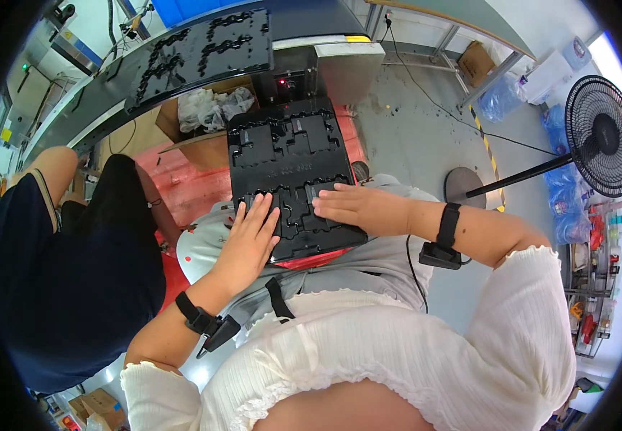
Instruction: The recorder is assembling black plastic components by placing them into specialized trays on a conveyor belt system.
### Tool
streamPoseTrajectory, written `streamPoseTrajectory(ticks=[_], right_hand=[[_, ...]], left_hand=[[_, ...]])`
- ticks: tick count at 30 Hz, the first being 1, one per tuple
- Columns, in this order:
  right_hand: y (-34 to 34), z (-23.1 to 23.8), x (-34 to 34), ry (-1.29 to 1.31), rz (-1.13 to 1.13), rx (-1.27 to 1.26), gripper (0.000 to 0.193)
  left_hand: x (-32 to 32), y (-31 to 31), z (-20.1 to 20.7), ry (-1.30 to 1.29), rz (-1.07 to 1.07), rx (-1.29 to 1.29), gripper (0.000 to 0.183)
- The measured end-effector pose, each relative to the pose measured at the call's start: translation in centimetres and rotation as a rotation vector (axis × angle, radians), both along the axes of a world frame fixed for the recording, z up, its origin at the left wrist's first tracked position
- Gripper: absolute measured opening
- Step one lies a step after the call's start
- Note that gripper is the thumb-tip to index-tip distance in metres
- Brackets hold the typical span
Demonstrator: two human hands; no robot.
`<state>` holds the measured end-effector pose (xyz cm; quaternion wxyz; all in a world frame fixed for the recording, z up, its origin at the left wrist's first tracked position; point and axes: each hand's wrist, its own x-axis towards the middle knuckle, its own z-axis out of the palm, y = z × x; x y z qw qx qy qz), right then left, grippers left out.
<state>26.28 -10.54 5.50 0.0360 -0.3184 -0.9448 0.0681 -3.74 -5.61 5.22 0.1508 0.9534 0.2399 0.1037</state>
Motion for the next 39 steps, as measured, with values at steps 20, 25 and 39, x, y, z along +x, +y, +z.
streamPoseTrajectory(ticks=[20,25,39], right_hand=[[17.9,8.3,1.1,-0.001,-0.53,0.684,0.037],[12.9,12.0,0.5,0.232,-0.529,0.88,0.024],[-1.9,14.1,-9.6,0.249,-0.504,0.465,0.046]], left_hand=[[1.2,2.4,4.1,0.209,0.051,0.129,0.06],[1.9,2.1,2.9,0.095,0.054,0.017,0.051],[0.4,2.9,2.0,-0.989,0.406,-1.024,0.055]])
